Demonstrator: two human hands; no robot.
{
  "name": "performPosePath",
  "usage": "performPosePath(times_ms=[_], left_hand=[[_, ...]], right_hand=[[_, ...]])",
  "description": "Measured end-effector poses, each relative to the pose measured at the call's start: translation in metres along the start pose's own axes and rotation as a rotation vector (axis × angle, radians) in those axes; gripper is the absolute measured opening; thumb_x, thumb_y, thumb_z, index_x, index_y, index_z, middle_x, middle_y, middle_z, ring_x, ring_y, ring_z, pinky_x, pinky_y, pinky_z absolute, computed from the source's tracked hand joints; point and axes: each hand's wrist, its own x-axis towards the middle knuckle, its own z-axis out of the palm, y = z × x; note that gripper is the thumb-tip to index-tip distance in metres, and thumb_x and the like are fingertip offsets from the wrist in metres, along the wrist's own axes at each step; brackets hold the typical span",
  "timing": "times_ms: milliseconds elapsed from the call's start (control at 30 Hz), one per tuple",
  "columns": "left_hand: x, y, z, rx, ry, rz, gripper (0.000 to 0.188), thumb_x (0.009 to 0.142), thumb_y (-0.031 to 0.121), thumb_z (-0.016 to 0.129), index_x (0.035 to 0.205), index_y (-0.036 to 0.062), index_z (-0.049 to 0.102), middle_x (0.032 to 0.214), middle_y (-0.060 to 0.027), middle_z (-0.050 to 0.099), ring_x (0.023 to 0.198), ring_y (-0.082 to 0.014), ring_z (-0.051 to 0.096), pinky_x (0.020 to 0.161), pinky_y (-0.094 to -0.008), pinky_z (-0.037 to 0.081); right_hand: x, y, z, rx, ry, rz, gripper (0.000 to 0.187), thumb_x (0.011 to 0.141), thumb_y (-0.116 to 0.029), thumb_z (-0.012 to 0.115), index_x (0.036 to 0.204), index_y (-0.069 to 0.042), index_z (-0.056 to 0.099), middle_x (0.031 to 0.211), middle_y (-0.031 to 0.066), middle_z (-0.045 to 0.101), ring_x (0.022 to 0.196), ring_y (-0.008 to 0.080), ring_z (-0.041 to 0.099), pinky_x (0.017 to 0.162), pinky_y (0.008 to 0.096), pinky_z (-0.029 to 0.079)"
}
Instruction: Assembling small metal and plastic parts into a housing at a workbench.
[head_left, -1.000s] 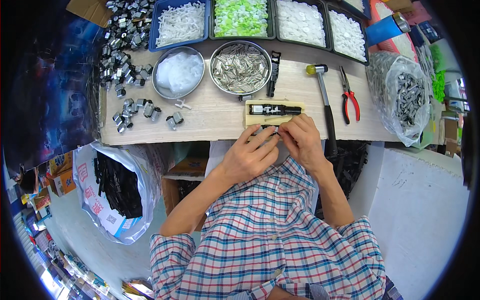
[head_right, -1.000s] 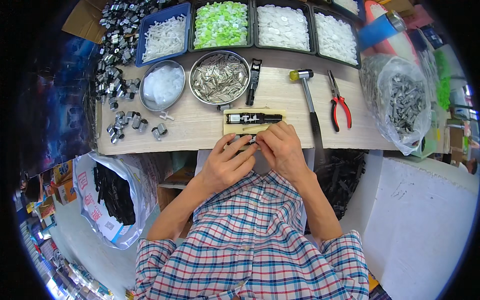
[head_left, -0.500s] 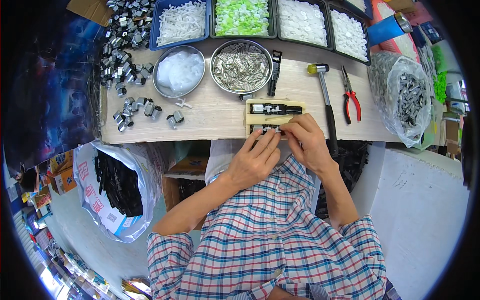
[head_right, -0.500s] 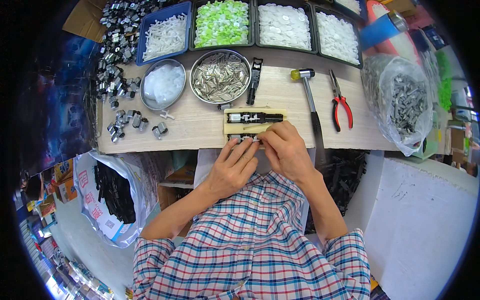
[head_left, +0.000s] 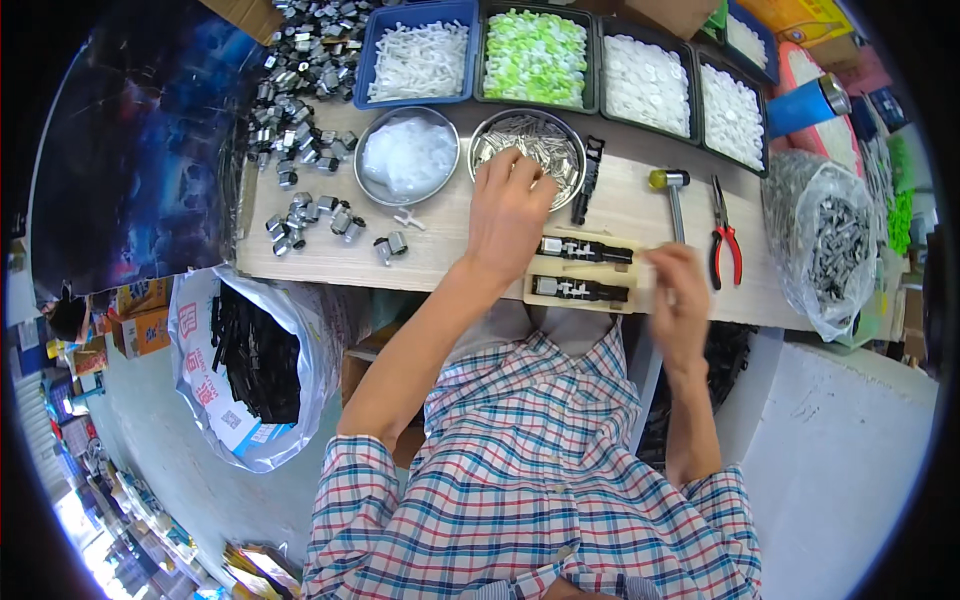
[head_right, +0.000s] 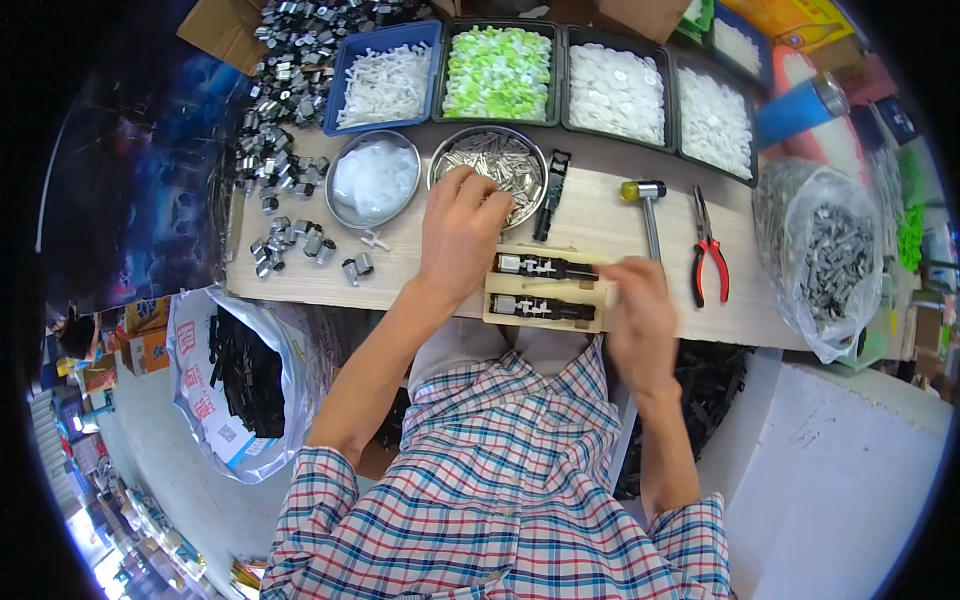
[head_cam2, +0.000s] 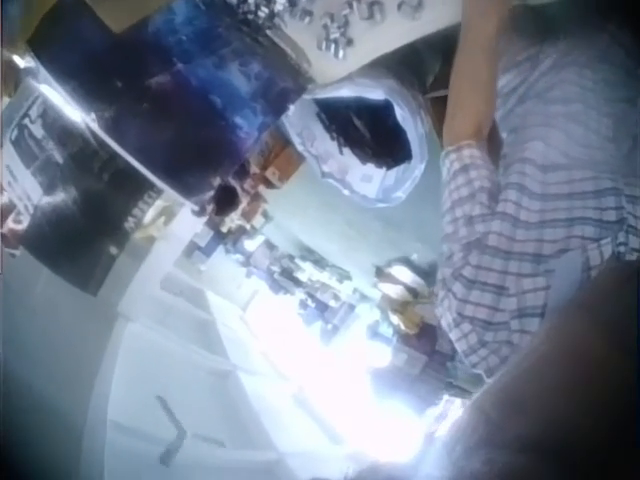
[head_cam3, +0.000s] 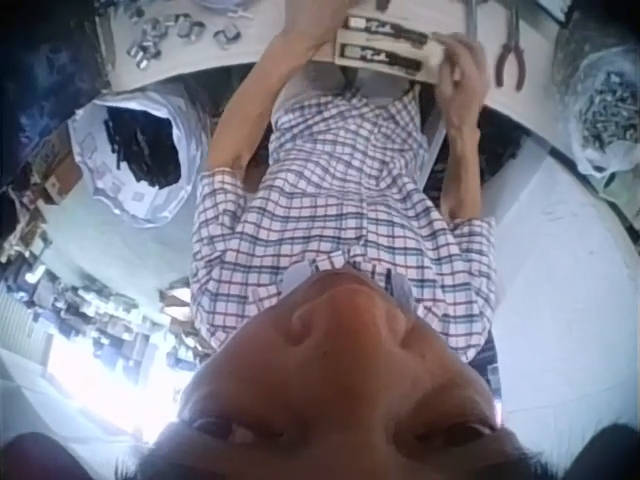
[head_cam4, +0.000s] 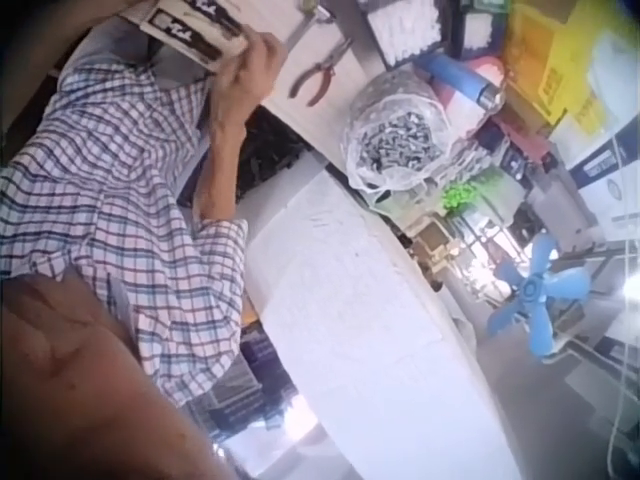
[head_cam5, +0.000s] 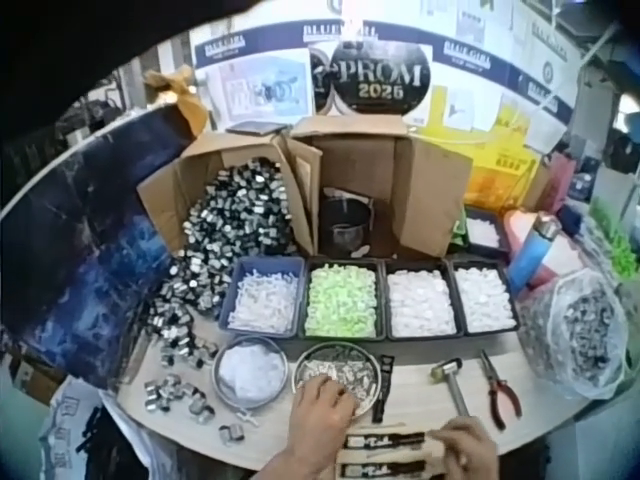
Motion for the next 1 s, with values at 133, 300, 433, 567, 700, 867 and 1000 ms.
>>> performPosePath(times_ms=[133,300,433,567,700,867,1000], left_hand=[[0.031,-0.040,0.001,0.154,0.114,-0.101,0.022,0.076,0.000,0.063,0.097,0.0025,0.065,0.103,-0.0131,0.062,0.100,-0.0329,0.057,0.087,-0.0421,0.048],[0.088,-0.131,-0.011,0.376,0.140,-0.246,0.025,0.075,-0.003,0.065,0.099,0.0012,0.066,0.107,-0.0171,0.064,0.103,-0.0371,0.059,0.084,-0.0454,0.052],[0.100,-0.165,-0.012,0.342,-0.115,-0.161,0.017,0.085,0.010,0.070,0.100,0.0022,0.072,0.098,-0.0169,0.071,0.092,-0.0393,0.067,0.078,-0.0462,0.054],[0.100,-0.166,-0.023,0.124,-0.050,-0.317,0.013,0.082,0.013,0.074,0.092,0.0041,0.075,0.087,-0.0154,0.073,0.084,-0.0329,0.071,0.074,-0.0419,0.055],[0.095,-0.180,-0.031,-0.066,0.040,-0.397,0.020,0.083,0.021,0.078,0.096,0.0054,0.076,0.083,-0.0144,0.074,0.075,-0.0293,0.072,0.069,-0.0379,0.054],[0.086,-0.187,-0.044,-0.117,0.065,-0.499,0.021,0.084,0.022,0.078,0.093,0.0037,0.075,0.080,-0.0120,0.074,0.071,-0.0256,0.070,0.069,-0.0355,0.054],[0.080,-0.181,-0.058,-0.102,0.099,-0.562,0.020,0.086,0.020,0.076,0.091,0.0010,0.072,0.078,-0.0127,0.072,0.070,-0.0238,0.069,0.068,-0.0348,0.053]], right_hand=[[0.017,0.039,-0.091,-0.471,0.444,-0.157,0.033,0.091,0.011,0.050,0.116,0.000,0.068,0.114,0.0120,0.067,0.108,0.0242,0.063,0.092,0.0345,0.051],[0.036,0.120,-0.215,-0.872,0.473,0.157,0.030,0.096,-0.007,0.057,0.125,-0.004,0.066,0.117,0.0122,0.068,0.103,0.0247,0.064,0.091,0.0346,0.050],[0.042,0.165,-0.223,-0.736,0.182,0.312,0.033,0.096,-0.010,0.061,0.129,-0.006,0.061,0.113,0.0147,0.066,0.093,0.0291,0.064,0.084,0.0381,0.050],[0.039,0.173,-0.223,-0.716,0.180,0.330,0.023,0.096,-0.008,0.063,0.118,-0.005,0.062,0.104,0.0143,0.069,0.091,0.0268,0.065,0.085,0.0350,0.050],[0.034,0.190,-0.231,-0.595,0.224,0.314,0.022,0.099,-0.009,0.060,0.120,-0.004,0.060,0.105,0.0099,0.070,0.095,0.0179,0.065,0.088,0.0304,0.049],[0.029,0.155,-0.209,-0.546,0.505,0.293,0.028,0.101,-0.013,0.062,0.127,-0.002,0.062,0.104,0.0061,0.068,0.095,0.0118,0.061,0.089,0.0256,0.048],[0.024,0.128,-0.184,-0.342,0.674,0.139,0.030,0.101,-0.013,0.063,0.129,-0.002,0.062,0.106,0.0038,0.068,0.094,0.0116,0.060,0.087,0.0242,0.048]])
